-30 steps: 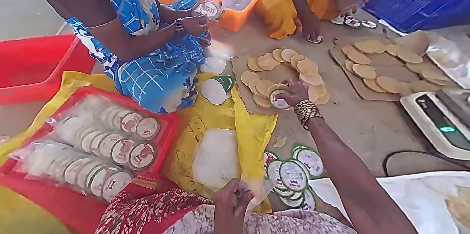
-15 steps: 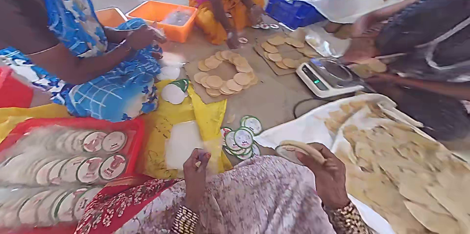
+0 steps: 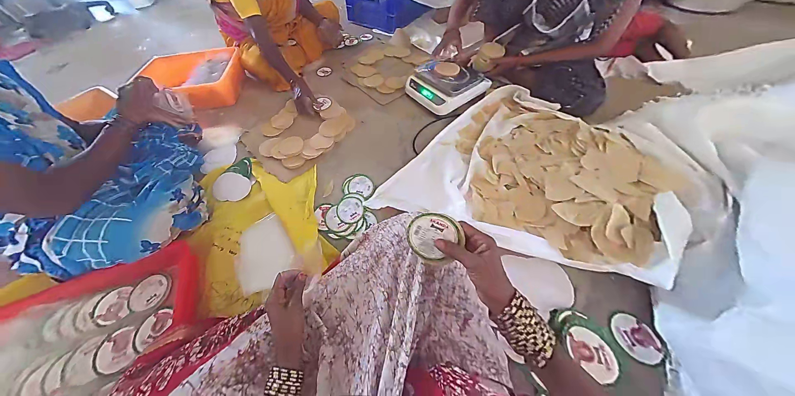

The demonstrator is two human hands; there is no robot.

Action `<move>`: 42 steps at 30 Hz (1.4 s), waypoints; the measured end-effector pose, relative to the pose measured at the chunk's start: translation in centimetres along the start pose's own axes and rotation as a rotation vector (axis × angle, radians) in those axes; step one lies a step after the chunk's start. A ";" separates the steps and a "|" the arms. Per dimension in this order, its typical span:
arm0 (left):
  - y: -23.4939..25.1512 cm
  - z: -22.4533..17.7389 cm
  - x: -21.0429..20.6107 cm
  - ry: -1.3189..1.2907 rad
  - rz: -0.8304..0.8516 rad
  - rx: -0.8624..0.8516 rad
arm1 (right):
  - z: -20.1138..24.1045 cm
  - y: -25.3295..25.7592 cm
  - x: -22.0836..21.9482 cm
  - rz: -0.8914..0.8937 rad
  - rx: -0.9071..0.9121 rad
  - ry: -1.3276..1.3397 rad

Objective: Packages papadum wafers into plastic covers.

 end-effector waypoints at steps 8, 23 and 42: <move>-1.3 -0.2 -0.4 -0.046 -0.008 -0.047 | -3.4 -4.3 1.6 0.307 0.532 -1.166; -1.5 -0.7 -0.6 -0.095 -0.012 0.013 | -4.7 -8.9 22.7 -0.133 -0.635 -1.188; -1.4 0.4 -1.1 -0.166 -0.013 0.056 | -7.6 -10.0 30.9 -0.233 -1.071 -1.416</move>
Point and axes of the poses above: each hand's wrist, its own y-axis towards the middle knuckle, its own x-axis out of the back of the hand, z = x × y, the point moved 3 cm from there along y, towards the middle knuckle, and after that the axes turned 1 degree about -y, right-handed, at the moved point
